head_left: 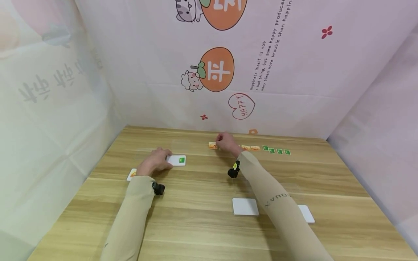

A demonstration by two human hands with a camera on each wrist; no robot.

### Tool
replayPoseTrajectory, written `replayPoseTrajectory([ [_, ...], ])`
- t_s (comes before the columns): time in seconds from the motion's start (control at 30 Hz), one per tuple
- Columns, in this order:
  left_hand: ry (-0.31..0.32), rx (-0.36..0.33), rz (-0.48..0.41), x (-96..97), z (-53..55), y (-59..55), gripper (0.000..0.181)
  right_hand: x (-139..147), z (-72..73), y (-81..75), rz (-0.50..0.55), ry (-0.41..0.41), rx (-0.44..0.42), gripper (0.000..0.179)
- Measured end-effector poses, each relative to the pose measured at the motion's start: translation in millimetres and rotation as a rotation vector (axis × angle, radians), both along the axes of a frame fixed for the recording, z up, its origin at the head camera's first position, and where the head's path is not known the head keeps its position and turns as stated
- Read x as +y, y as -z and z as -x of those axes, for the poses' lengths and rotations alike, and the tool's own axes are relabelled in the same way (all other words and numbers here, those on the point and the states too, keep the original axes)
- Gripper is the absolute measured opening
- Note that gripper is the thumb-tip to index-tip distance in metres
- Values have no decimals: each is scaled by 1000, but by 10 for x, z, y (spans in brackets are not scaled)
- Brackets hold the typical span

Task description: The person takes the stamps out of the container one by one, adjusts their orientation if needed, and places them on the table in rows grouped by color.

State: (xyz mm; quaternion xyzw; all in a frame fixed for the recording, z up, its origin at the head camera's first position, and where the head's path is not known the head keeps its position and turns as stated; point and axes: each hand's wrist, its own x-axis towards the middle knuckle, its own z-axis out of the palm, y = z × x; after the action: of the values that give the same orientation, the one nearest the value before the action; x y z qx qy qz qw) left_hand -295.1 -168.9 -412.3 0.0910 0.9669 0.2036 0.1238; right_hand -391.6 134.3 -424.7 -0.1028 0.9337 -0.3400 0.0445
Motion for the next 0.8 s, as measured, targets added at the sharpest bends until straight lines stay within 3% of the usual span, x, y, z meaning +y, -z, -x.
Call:
replayPoseTrajectory([
  [0.33,-2,5,-1,-14,15,14,57,45,-23,-15,-20,7,20,10],
  [0.57,2,8,0,-24,27,32,57,78,6,47,-32,4,-5,7],
  [0.8,-3,8,-2,-24,30,44,57,109,67,89,-48,-8,26,7],
])
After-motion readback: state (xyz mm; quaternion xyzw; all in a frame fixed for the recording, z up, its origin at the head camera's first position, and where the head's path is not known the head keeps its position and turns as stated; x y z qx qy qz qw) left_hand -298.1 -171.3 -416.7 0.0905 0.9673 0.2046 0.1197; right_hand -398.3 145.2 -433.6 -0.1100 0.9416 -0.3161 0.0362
